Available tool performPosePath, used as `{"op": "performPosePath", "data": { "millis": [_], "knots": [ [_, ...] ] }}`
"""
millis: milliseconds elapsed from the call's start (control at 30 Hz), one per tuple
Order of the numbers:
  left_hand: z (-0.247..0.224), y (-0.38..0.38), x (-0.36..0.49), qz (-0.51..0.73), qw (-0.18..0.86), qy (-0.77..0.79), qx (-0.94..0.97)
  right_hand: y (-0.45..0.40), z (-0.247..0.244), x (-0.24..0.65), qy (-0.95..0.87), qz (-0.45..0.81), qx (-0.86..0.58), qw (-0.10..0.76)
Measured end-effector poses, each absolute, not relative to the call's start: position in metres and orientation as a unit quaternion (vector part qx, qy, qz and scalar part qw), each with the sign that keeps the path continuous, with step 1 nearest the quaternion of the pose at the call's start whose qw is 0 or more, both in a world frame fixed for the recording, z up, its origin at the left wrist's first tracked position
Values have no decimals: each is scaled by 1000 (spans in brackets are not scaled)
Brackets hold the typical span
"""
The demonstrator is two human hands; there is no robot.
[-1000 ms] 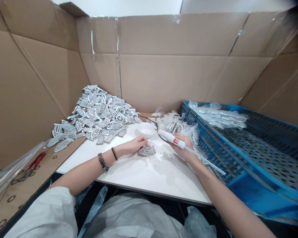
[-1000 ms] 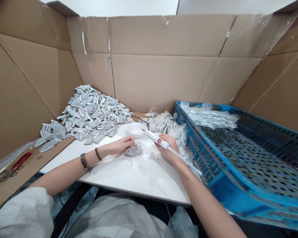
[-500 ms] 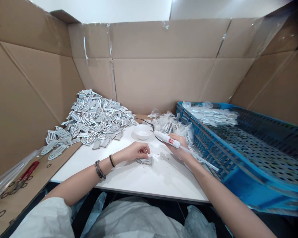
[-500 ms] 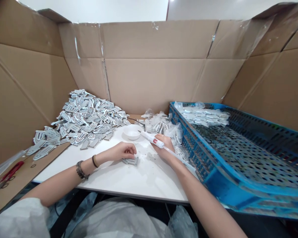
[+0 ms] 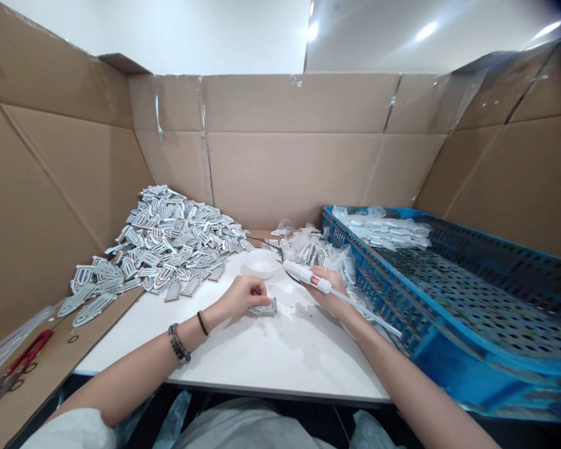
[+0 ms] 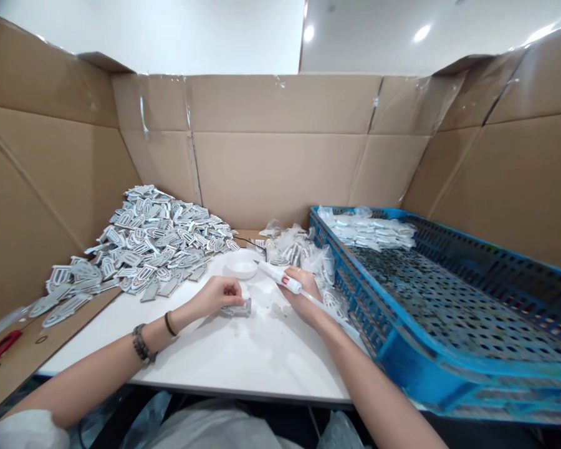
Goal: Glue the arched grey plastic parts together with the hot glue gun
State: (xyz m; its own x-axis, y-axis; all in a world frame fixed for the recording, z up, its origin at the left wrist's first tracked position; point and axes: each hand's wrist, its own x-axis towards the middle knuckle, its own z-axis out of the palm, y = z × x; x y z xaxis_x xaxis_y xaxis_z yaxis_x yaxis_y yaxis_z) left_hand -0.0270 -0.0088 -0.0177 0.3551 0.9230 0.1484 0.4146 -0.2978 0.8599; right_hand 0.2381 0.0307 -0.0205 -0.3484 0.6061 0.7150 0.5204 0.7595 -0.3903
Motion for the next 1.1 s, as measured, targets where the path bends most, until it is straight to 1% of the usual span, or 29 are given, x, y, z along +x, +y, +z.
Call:
{"op": "performPosePath", "data": {
  "millis": [133, 267, 367, 500, 767, 1000, 1100],
  "knots": [
    [-21, -5, -30, 319, 345, 451, 759, 33, -23, 238, -818, 40, -358, 449],
    [-23, -4, -31, 300, 353, 442, 768, 33, -23, 237, -817, 40, -352, 455],
    [-20, -6, -31, 275, 351, 424, 788, 32, -22, 237, -814, 53, -350, 460],
    [-13, -10, -31, 240, 321, 391, 829, 32, -20, 236, -812, 69, -349, 462],
    [-11, -12, -28, 244, 324, 382, 831, 34, -23, 238, -813, 70, -354, 457],
    [-8, -12, -29, 257, 364, 406, 798, 32, -23, 240, -811, 63, -364, 455],
    [-11, -11, -27, 321, 459, 415, 717, 31, -23, 241, -812, 60, -359, 457]
  ]
}}
